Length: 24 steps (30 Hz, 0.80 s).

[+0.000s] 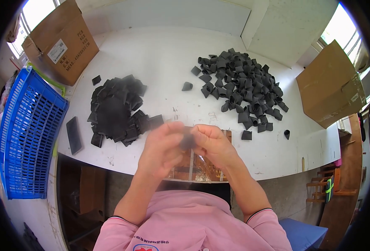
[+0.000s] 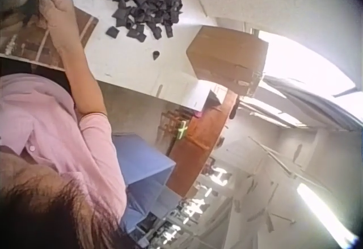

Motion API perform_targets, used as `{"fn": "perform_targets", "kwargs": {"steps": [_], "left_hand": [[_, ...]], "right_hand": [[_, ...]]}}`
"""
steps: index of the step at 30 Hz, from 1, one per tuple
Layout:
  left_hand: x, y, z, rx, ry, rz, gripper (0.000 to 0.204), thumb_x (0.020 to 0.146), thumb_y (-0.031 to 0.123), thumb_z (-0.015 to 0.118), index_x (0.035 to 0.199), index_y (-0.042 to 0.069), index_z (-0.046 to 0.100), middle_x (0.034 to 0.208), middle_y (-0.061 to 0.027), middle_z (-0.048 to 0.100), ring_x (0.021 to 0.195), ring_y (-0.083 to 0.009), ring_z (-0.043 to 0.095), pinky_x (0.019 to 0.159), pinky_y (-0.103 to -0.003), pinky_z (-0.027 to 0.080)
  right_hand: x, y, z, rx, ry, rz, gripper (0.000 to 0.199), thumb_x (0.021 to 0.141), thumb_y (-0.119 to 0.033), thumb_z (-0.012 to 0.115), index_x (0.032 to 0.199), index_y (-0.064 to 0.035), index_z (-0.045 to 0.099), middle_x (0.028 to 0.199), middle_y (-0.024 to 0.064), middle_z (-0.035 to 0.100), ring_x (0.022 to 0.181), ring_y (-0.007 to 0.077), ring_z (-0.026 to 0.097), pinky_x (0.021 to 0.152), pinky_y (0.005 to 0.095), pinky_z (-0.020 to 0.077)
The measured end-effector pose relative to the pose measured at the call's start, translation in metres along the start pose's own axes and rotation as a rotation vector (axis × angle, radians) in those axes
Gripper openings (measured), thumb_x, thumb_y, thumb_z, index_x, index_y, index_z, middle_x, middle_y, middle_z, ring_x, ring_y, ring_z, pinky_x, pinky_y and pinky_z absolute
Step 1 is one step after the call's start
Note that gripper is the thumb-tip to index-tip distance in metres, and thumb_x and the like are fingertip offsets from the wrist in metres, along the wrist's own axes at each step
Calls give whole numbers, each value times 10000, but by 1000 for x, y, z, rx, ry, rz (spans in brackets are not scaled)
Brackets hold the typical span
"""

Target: Inspecting and sorting small black foam or rubber components at a workbench.

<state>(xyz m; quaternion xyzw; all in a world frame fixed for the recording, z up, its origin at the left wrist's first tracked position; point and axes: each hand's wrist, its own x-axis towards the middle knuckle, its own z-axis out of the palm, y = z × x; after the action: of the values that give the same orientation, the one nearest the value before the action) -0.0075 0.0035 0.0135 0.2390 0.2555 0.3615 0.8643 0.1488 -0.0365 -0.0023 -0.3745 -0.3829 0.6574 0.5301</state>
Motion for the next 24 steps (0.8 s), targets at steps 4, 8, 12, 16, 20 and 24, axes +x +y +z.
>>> {"fn": "perform_targets", "kwargs": {"steps": [4, 8, 12, 16, 20, 24], "left_hand": [[-2, -8, 9, 522, 144, 397, 260, 834, 45, 520, 1079, -34, 486, 733, -40, 554, 471, -59, 429, 419, -189, 374], [4, -2, 8, 955, -46, 944, 294, 812, 45, 566, 1085, -53, 514, 860, -104, 595, 821, -169, 547, 718, -255, 436], [6, -3, 18, 996, -72, 879, 103, 700, -39, 620, 795, 2, 621, 780, -67, 593, 689, -125, 549, 653, -228, 437], [1, -10, 14, 529, 56, 760, 12, 782, 14, 604, 788, 14, 593, 801, -22, 586, 711, -81, 531, 643, -220, 440], [-3, -7, 9, 102, 59, 555, 94, 884, 109, 500, 870, 18, 519, 845, -73, 551, 739, -107, 505, 697, -236, 410], [-8, -14, 17, 112, 99, 579, 92, 873, 106, 522, 861, 15, 531, 838, -59, 554, 738, -93, 500, 695, -226, 404]], "right_hand": [[-6, 2, 8, -251, 234, -121, 181, 861, -194, 547, 781, -33, 524, 612, -34, 441, 547, 55, 393, 498, 191, 318], [-21, -2, 9, -765, 484, -577, 256, 754, -163, 659, 914, 4, 550, 758, 56, 521, 649, 151, 505, 540, 232, 402], [-19, 0, 27, -1080, 481, -891, 417, 665, -218, 730, 978, -13, 546, 865, 90, 527, 693, 220, 540, 537, 284, 464], [-16, 0, 36, -1226, 549, -969, 364, 645, -139, 728, 933, -4, 551, 832, 80, 525, 646, 190, 537, 487, 267, 452], [-9, -7, 39, -1299, 567, -1044, 295, 637, -85, 705, 876, 8, 558, 778, 77, 521, 625, 192, 526, 480, 268, 441], [-9, -11, 33, -1331, 508, -1042, 210, 604, -9, 659, 787, 19, 560, 702, 74, 503, 588, 203, 497, 464, 282, 414]]}}
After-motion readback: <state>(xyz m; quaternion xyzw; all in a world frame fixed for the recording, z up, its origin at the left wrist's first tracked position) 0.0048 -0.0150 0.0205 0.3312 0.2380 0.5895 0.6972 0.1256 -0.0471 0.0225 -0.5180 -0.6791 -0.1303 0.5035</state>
